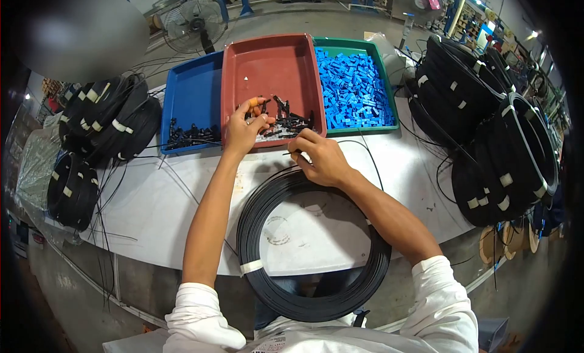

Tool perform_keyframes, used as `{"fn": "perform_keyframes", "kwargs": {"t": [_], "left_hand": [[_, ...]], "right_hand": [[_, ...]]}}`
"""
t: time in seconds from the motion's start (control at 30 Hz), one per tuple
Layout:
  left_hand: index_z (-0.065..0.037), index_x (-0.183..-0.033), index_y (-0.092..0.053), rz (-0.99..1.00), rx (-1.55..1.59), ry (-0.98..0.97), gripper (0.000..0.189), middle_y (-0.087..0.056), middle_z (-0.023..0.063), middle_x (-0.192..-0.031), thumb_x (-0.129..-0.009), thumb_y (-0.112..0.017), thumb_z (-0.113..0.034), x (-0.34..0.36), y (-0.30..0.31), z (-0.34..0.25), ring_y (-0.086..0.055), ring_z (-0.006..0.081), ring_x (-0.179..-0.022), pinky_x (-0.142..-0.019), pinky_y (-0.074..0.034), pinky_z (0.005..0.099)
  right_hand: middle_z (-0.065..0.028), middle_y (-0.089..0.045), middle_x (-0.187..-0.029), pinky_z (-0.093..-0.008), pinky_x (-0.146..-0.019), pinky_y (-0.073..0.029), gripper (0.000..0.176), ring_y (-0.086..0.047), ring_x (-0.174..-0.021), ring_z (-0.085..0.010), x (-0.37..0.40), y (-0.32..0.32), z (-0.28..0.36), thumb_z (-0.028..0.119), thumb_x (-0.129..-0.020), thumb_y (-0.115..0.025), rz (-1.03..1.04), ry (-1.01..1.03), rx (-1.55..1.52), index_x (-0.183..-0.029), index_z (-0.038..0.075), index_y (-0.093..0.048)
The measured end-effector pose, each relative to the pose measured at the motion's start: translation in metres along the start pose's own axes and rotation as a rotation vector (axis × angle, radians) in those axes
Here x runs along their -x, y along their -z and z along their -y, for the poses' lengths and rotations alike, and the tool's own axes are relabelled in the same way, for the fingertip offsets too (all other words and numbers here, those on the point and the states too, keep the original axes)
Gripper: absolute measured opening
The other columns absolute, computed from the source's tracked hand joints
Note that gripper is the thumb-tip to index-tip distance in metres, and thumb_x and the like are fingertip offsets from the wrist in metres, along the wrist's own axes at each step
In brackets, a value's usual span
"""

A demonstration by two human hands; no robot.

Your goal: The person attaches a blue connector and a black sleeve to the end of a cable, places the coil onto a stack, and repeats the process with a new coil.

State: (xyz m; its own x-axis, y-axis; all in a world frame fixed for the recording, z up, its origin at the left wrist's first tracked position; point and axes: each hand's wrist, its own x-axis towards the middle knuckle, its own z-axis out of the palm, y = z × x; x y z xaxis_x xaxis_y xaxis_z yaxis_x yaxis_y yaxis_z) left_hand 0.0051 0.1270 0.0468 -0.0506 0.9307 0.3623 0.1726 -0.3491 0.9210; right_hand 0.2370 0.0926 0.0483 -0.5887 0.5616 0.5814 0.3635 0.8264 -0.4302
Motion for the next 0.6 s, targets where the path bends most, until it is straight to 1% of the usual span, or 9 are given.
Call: {"fn": "perform_keyframes", "kwargs": {"t": [0.07,0.13,0.2,0.23,0.33,0.4,0.5,0.53,0.6], "left_hand": [[0.004,-0.125,-0.054,-0.040,0.145,0.006,0.034,-0.058,0.0092,-0.102,-0.091,-0.057,0.003,0.020,-0.001,-0.010,-0.073,0.0233,-0.092,-0.072,-0.058,0.0252],[0.002,-0.127,-0.052,-0.060,0.145,0.013,0.038,-0.057,0.0092,-0.107,-0.090,-0.059,0.003,0.040,0.000,-0.019,-0.072,0.0257,-0.095,-0.076,-0.061,0.0289],[0.002,-0.125,-0.052,-0.069,0.214,0.027,0.035,-0.059,0.0142,-0.108,-0.090,-0.055,0.005,0.064,-0.001,-0.028,-0.072,0.0266,-0.095,-0.075,-0.061,0.0291],[0.000,-0.125,-0.053,-0.049,0.220,0.021,0.036,-0.059,0.0147,-0.108,-0.090,-0.055,0.005,0.073,0.000,-0.029,-0.072,0.0279,-0.097,-0.075,-0.063,0.0317],[-0.001,-0.125,-0.053,-0.008,0.136,0.001,0.036,-0.058,0.0139,-0.107,-0.089,-0.056,0.005,0.098,0.001,-0.041,-0.072,0.0288,-0.097,-0.074,-0.063,0.0317],[-0.001,-0.125,-0.053,-0.019,0.184,0.020,0.035,-0.059,0.0138,-0.105,-0.090,-0.057,0.004,0.113,-0.001,-0.053,-0.073,0.0280,-0.093,-0.070,-0.063,0.0308],[0.000,-0.124,-0.053,-0.006,0.228,0.023,0.034,-0.062,0.0154,-0.103,-0.090,-0.058,0.001,0.128,-0.006,-0.060,-0.074,0.0249,-0.081,-0.061,-0.063,0.0294],[0.000,-0.124,-0.053,-0.009,0.235,0.041,0.034,-0.062,0.0154,-0.103,-0.090,-0.058,0.001,0.135,-0.006,-0.056,-0.074,0.0249,-0.081,-0.061,-0.063,0.0294],[0.001,-0.127,-0.050,0.104,0.216,0.034,0.038,-0.060,0.0168,-0.107,-0.090,-0.058,0.001,0.140,-0.004,-0.055,-0.074,0.0264,-0.084,-0.061,-0.062,0.0286]], "right_hand": [[-0.0071,-0.059,-0.091,-0.0426,-0.064,-0.051,0.009,-0.064,-0.076,-0.0317,0.002,-0.002,-0.004,0.010,-0.083,-0.066,-0.058,0.036,0.016,-0.092,0.010,-0.064],[-0.0071,-0.060,-0.092,-0.0422,-0.068,-0.051,0.010,-0.064,-0.081,-0.0311,0.002,-0.003,0.000,0.010,-0.083,-0.066,-0.035,-0.007,0.026,-0.093,0.010,-0.064],[-0.0071,-0.061,-0.094,-0.0425,-0.070,-0.051,0.011,-0.065,-0.084,-0.0312,-0.001,-0.004,0.005,0.011,-0.083,-0.067,-0.059,-0.033,-0.006,-0.093,0.010,-0.064],[-0.0078,-0.062,-0.094,-0.0425,-0.071,-0.051,0.011,-0.065,-0.085,-0.0310,-0.003,-0.003,0.007,0.012,-0.082,-0.068,-0.044,-0.049,0.015,-0.092,0.009,-0.065],[-0.0089,-0.063,-0.093,-0.0419,-0.072,-0.052,0.012,-0.066,-0.086,-0.0305,-0.010,0.006,0.015,0.011,-0.080,-0.068,0.045,0.009,0.031,-0.091,0.009,-0.065],[-0.0107,-0.063,-0.089,-0.0413,-0.073,-0.052,0.010,-0.067,-0.086,-0.0309,-0.010,0.005,0.022,0.009,-0.079,-0.067,0.027,0.012,0.006,-0.088,0.007,-0.064],[-0.0122,-0.062,-0.088,-0.0369,-0.069,-0.051,0.011,-0.063,-0.079,-0.0267,-0.007,0.003,0.029,0.006,-0.081,-0.068,0.027,0.068,-0.142,-0.089,0.001,-0.063],[-0.0113,-0.063,-0.087,-0.0351,-0.069,-0.050,0.010,-0.062,-0.077,-0.0248,-0.003,0.005,0.032,0.004,-0.081,-0.067,0.079,0.048,-0.163,-0.089,0.000,-0.063],[-0.0108,-0.063,-0.086,-0.0344,-0.068,-0.050,0.010,-0.061,-0.076,-0.0236,0.001,0.016,0.040,0.003,-0.081,-0.066,0.160,0.052,-0.167,-0.090,0.000,-0.063]]}}
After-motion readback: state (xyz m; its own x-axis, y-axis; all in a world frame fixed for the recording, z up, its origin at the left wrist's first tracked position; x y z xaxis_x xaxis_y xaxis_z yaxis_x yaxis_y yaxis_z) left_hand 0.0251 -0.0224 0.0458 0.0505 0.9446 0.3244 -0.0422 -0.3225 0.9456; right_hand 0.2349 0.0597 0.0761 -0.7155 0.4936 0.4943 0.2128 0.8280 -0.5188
